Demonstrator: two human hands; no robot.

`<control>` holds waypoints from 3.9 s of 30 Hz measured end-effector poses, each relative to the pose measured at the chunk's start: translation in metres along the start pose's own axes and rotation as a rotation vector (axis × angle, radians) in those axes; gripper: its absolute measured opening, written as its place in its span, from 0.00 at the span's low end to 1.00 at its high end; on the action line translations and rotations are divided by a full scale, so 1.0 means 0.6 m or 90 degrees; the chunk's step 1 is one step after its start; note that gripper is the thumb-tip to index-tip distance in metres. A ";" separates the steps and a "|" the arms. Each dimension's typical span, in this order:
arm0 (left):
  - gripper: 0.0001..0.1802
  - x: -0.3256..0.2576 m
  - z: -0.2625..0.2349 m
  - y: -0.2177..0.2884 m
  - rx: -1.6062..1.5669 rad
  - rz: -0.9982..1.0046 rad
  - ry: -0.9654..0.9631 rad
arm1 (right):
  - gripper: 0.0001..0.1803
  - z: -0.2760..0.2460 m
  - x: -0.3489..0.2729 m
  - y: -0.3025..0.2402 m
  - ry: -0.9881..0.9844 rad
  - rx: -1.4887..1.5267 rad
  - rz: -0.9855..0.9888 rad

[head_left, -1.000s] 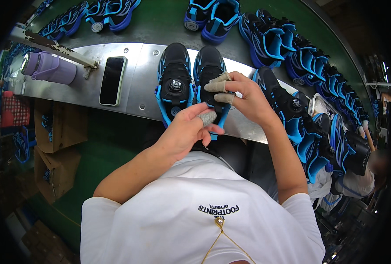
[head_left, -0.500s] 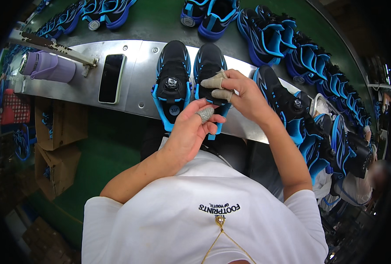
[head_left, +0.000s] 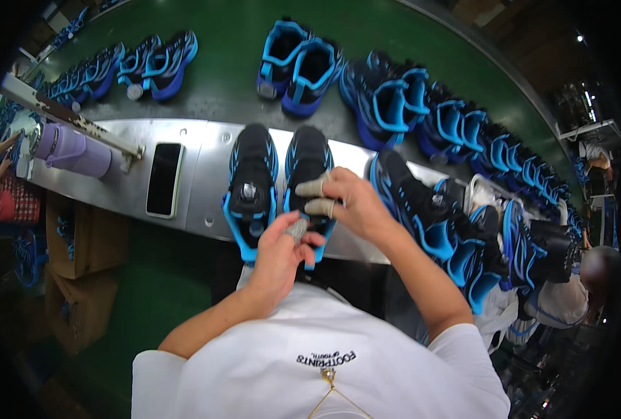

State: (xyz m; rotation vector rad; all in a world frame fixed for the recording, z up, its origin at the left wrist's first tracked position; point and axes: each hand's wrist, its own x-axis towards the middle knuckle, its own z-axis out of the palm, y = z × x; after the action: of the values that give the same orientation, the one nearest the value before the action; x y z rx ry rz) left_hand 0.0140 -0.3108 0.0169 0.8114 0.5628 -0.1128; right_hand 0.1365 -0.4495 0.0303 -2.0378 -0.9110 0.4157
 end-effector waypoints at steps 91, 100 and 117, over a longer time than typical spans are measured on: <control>0.20 -0.047 0.002 0.065 0.405 -0.086 -0.164 | 0.36 -0.024 -0.044 -0.017 0.041 0.102 0.041; 0.15 -0.007 0.021 0.024 0.019 -0.100 -0.101 | 0.25 -0.011 -0.019 0.008 0.029 0.070 -0.112; 0.14 -0.019 0.026 0.014 0.012 -0.117 -0.089 | 0.26 -0.039 -0.018 -0.012 -0.019 0.173 -0.034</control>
State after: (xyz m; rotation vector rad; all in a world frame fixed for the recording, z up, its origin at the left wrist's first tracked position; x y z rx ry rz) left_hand 0.0137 -0.3174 0.0370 0.7622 0.5044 -0.3417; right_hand 0.1396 -0.4681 0.0495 -1.7608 -0.8731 0.5127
